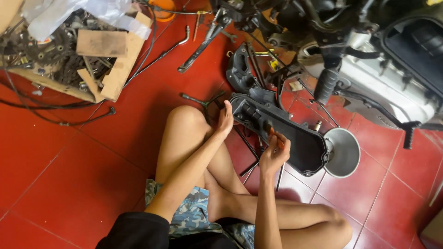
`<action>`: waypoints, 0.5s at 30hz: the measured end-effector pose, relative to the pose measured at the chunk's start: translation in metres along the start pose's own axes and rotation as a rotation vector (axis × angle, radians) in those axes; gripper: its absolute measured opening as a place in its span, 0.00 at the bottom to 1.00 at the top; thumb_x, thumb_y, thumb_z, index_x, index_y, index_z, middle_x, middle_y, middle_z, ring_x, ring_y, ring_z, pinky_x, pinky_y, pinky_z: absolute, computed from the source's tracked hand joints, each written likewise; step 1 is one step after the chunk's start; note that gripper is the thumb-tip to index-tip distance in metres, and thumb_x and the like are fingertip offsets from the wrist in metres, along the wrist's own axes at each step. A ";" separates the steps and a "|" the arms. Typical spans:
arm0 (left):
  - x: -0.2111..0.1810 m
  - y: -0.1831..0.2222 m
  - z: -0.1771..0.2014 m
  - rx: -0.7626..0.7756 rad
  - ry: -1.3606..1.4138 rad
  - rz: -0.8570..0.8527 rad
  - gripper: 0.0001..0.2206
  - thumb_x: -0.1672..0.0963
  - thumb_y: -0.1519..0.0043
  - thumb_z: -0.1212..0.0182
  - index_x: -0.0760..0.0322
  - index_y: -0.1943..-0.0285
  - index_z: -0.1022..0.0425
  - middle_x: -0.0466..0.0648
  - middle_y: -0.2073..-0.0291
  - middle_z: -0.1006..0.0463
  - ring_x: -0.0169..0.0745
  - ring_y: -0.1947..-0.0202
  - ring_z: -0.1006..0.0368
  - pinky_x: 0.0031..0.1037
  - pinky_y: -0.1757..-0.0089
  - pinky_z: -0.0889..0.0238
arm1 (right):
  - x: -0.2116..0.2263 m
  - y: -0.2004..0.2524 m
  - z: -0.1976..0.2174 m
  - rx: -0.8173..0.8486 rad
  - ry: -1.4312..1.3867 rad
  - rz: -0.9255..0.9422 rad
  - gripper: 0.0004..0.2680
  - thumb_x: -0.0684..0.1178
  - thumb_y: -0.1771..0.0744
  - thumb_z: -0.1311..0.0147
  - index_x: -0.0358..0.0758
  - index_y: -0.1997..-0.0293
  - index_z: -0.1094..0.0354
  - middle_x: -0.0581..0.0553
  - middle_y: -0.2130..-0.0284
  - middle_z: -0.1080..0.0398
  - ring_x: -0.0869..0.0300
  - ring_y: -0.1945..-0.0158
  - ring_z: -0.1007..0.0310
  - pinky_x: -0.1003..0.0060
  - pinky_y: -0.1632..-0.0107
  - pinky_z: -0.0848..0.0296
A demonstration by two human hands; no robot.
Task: Applying polish or a protective coating to a motorcycle plastic component using a brush.
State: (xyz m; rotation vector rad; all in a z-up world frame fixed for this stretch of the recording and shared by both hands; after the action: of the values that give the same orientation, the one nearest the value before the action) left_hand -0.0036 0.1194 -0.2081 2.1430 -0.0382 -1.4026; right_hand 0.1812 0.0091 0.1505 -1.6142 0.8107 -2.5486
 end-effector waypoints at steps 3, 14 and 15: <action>-0.082 0.074 -0.023 0.000 0.061 0.044 0.40 0.38 0.31 0.70 0.80 0.46 0.26 0.71 0.60 0.20 0.64 0.66 0.20 0.39 0.69 0.20 | 0.030 -0.006 -0.028 0.098 -0.063 0.033 0.07 0.28 0.32 0.52 0.28 0.53 0.32 0.33 0.59 0.24 0.50 0.53 0.21 0.62 0.55 0.24; -0.104 0.074 -0.017 -0.065 -0.020 -0.028 0.35 0.39 0.31 0.61 0.75 0.56 0.23 0.69 0.66 0.20 0.62 0.69 0.20 0.35 0.72 0.20 | 0.018 -0.030 -0.044 0.178 -0.091 0.055 0.05 0.31 0.30 0.53 0.31 0.55 0.32 0.37 0.64 0.25 0.58 0.67 0.26 0.66 0.60 0.24; -0.101 0.080 -0.015 -0.091 -0.041 -0.044 0.33 0.39 0.31 0.59 0.74 0.57 0.22 0.68 0.67 0.20 0.62 0.69 0.20 0.35 0.73 0.21 | 0.027 -0.030 -0.038 0.142 -0.043 0.073 0.06 0.32 0.30 0.54 0.33 0.55 0.32 0.39 0.64 0.24 0.61 0.68 0.28 0.68 0.61 0.26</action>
State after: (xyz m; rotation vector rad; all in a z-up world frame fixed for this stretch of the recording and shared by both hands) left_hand -0.0143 0.0916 -0.0819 2.0523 0.0564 -1.4456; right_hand 0.1440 0.0435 0.1730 -1.5624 0.6559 -2.4512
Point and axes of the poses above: each hand's wrist, its own y-axis away from the middle knuckle, its own z-axis out of the back of the hand, x = y × z, the point moved 9 cm from there along -y, towards the middle knuckle
